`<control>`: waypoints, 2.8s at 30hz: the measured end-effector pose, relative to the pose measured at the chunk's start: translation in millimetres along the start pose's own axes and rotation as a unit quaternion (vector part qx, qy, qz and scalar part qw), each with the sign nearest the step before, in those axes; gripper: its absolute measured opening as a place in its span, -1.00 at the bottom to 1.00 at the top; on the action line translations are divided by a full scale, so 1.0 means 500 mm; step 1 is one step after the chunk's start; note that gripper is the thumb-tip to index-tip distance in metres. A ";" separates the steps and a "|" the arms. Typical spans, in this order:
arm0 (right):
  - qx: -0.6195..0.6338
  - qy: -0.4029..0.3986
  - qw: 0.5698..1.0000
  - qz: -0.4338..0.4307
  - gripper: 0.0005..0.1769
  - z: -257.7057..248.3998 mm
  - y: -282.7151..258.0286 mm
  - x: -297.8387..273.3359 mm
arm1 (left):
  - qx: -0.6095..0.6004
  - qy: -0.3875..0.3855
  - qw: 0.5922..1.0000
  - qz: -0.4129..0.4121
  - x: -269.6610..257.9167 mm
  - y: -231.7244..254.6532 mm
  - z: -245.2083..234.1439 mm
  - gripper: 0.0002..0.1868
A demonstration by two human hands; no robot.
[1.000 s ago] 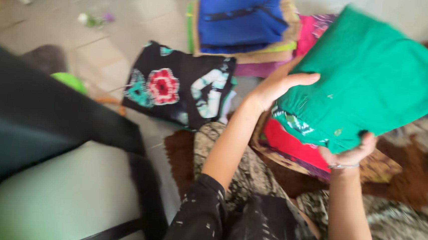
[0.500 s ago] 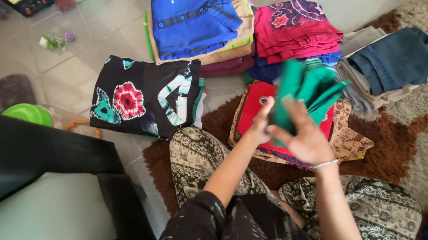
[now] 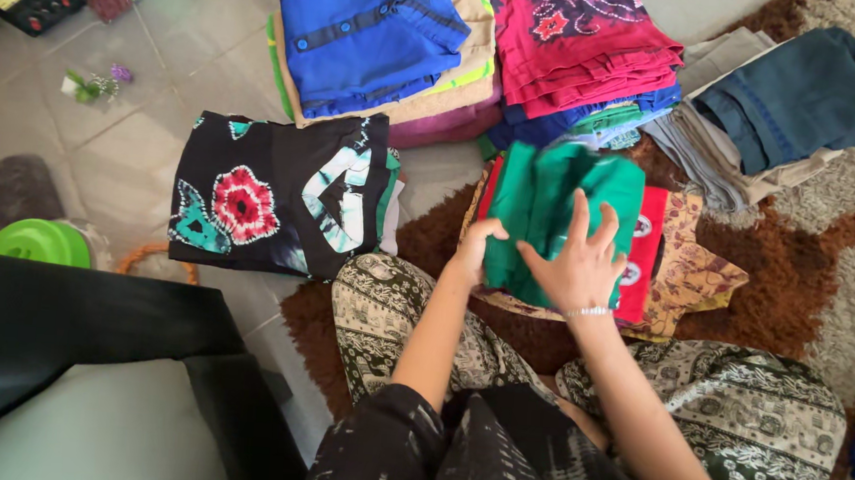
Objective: The person folds various items of clothing by hand, including patterned shirts, solid-colored fabrics, and a blue button-down shirt, and then stacks them onto existing piles on the floor.
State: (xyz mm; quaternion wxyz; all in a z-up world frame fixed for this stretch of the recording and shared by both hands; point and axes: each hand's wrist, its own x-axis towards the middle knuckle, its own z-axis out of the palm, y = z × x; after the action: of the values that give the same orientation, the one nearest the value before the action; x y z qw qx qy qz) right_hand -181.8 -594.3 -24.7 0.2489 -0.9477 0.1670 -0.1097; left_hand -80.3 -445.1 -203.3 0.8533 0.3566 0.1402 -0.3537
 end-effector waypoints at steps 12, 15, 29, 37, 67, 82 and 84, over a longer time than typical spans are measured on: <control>-0.143 -0.130 0.978 0.073 0.42 0.130 0.014 0.040 | 0.026 0.132 0.991 -0.018 -0.010 -0.003 0.010 -0.63; -0.170 -0.180 0.965 0.085 0.38 0.153 0.027 0.073 | 0.051 0.118 0.992 0.013 0.003 -0.014 -0.010 -0.66; 0.397 -0.148 0.892 0.154 -0.44 -0.087 0.472 0.175 | 0.155 0.045 0.974 0.158 -0.067 0.046 0.036 -0.34; 0.542 -0.148 0.801 0.206 -0.71 0.040 0.667 0.127 | 0.252 0.110 0.939 0.205 -0.054 0.066 -0.004 -0.33; -0.100 0.015 0.992 -0.072 -0.29 0.139 0.164 0.061 | 0.819 0.197 0.481 0.242 -0.042 0.011 0.180 -0.25; -0.083 -0.017 0.996 -0.012 -0.25 0.203 0.177 0.095 | 0.719 0.123 0.682 0.059 -0.074 0.122 0.050 0.16; 0.033 0.023 0.988 -0.149 -0.35 0.257 0.141 0.126 | 0.728 0.188 0.650 0.114 -0.097 0.208 0.014 -0.22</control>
State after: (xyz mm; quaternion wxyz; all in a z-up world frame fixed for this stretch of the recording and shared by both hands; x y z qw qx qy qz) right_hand -105.0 -619.5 -162.1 0.2569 -0.9506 0.0257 -0.1723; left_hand -41.6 -374.0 -121.3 0.3087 0.9351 -0.0466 -0.1675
